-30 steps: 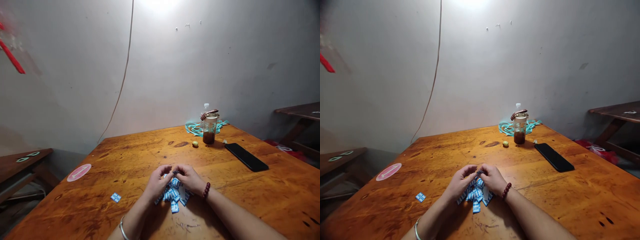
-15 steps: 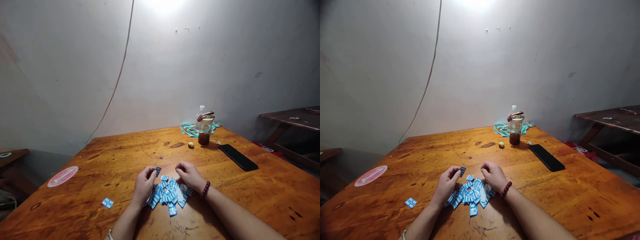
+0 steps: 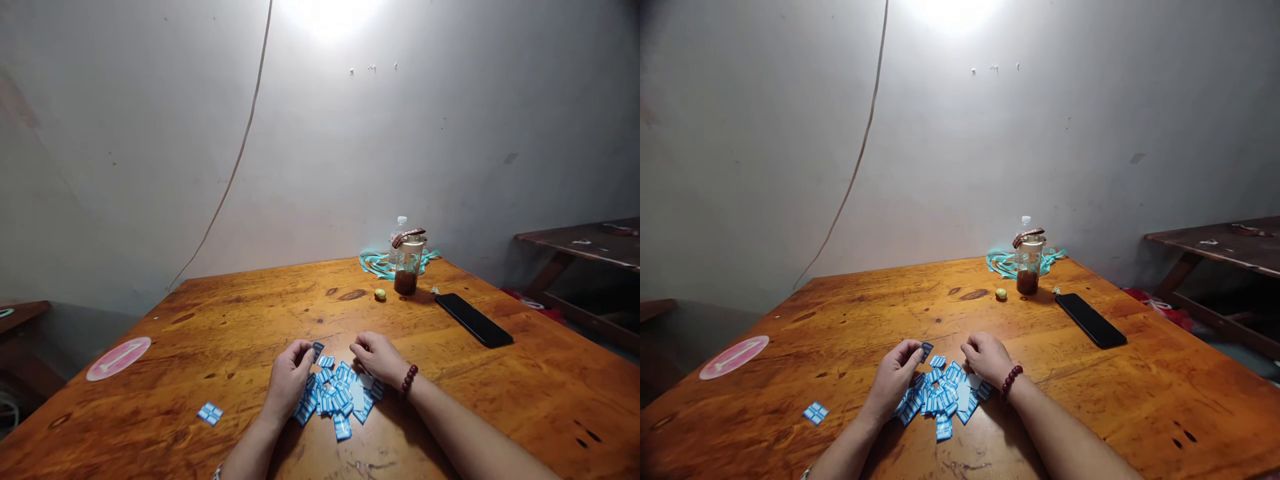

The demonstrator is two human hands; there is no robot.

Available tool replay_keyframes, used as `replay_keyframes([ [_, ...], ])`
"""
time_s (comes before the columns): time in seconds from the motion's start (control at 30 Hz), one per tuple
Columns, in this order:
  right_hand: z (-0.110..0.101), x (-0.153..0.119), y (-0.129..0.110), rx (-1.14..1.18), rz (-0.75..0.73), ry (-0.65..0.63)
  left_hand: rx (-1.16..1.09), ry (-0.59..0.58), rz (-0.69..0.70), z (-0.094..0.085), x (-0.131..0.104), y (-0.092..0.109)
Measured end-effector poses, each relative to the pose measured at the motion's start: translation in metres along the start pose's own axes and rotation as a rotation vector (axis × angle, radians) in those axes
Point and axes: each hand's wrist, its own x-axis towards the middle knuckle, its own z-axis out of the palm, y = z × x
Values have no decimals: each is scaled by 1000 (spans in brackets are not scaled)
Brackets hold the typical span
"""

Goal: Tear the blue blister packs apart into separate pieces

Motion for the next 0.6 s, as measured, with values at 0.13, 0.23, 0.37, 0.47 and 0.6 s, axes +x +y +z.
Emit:
replay_keyframes([
  [0.13,-7,-2,0,-48,-49,-61,-6,-1,-23,1,0,0],
  [0.23,-8,-6,-4,-95,-104,-107,-38,-1,-38,2,0,1],
  [0.37,-2,-11,-11,-137,-129,-108,-38,-3,-37,3,-1,4],
  [0.47,6,-11,-13,-114,-160,-93,-26,-18,-30,5,-1,4],
  [0.6,12,-9,-10,-24,-147,-92,-39,-19,-30,8,-2,2],
])
